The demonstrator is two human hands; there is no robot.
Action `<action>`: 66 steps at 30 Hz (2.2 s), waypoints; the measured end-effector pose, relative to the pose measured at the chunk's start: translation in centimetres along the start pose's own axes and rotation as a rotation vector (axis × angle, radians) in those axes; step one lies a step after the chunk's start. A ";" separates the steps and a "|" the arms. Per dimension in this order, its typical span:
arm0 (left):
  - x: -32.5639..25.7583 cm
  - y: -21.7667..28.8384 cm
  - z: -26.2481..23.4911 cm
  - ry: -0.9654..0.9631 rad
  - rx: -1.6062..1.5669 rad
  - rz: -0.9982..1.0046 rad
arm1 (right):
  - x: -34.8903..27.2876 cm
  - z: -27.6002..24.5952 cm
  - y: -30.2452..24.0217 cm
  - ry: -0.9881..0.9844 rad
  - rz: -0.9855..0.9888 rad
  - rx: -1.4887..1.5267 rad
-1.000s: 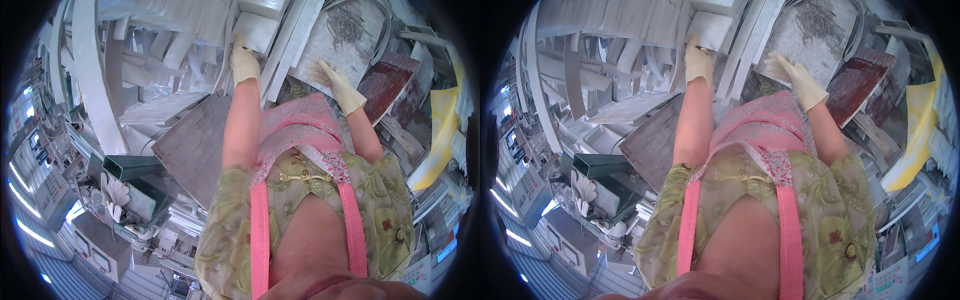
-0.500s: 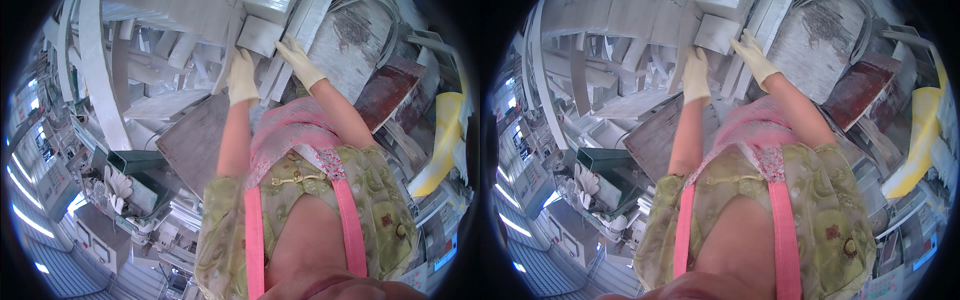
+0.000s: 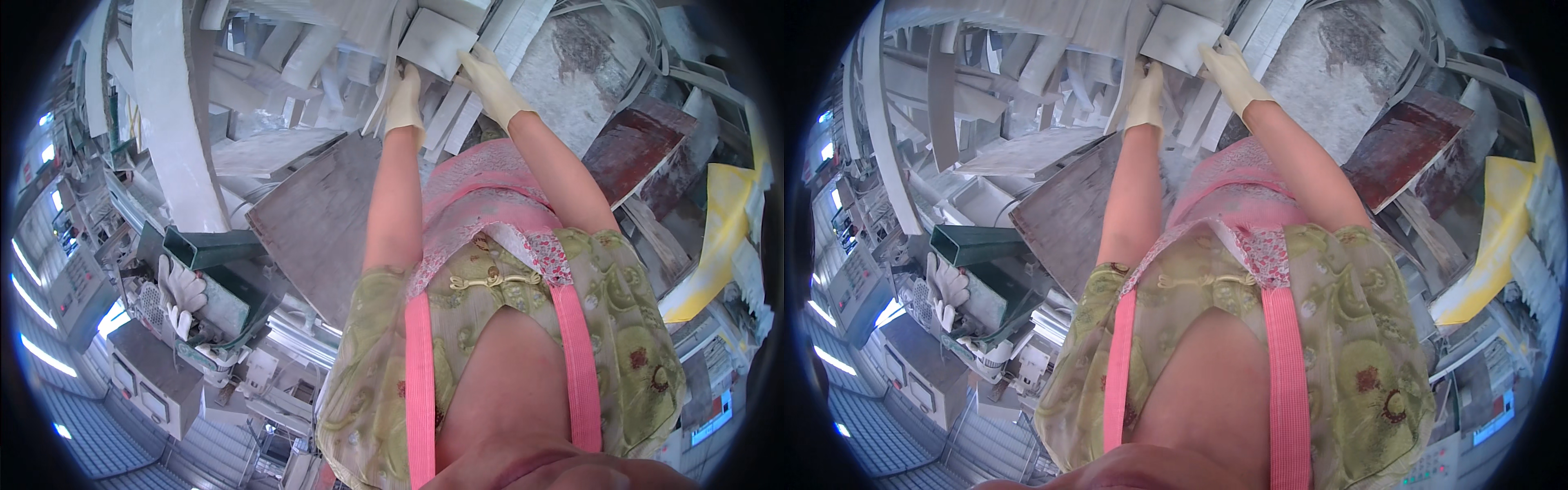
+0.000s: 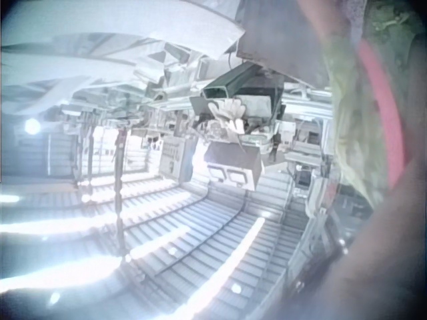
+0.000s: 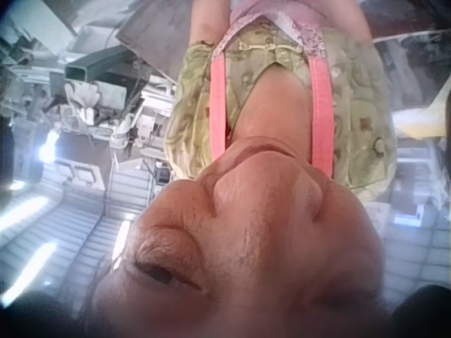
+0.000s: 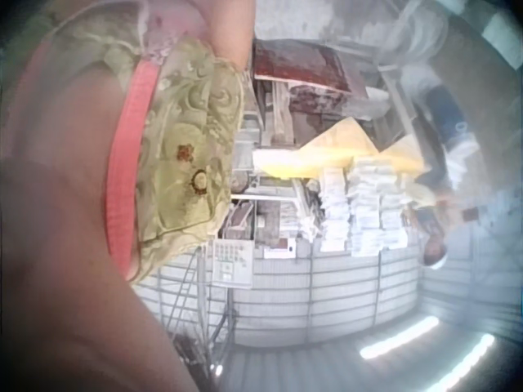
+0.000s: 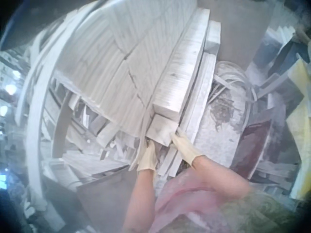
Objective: The person repeatedly picks up white rectangular boards from a yellow tray and stacks them on a growing pile. The person handles the boards one at a time, aligning them before placing them on the stack.
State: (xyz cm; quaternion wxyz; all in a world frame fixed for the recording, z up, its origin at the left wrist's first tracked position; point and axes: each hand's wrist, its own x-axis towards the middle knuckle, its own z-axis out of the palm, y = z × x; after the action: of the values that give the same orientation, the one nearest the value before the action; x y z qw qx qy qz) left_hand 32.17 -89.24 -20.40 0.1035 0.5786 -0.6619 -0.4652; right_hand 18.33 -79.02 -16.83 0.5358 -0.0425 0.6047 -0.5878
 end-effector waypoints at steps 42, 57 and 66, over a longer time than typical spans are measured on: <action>0.0 3.6 2.2 0.030 0.563 0.052 | 4.3 4.1 2.4 0.463 -0.183 -0.041; -1.9 3.0 0.0 0.030 0.399 -0.010 | -9.3 -11.0 3.3 0.410 -0.241 -0.104; -12.0 -7.0 0.8 -0.221 0.248 0.341 | -41.0 -26.0 33.6 0.892 0.110 -0.150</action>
State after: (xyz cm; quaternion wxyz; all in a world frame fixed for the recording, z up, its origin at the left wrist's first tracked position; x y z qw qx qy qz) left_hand 40.02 -77.78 -21.21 0.0357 0.4122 -0.8096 -0.4164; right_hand 36.95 -23.54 -24.62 0.2487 0.2083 0.8188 -0.4737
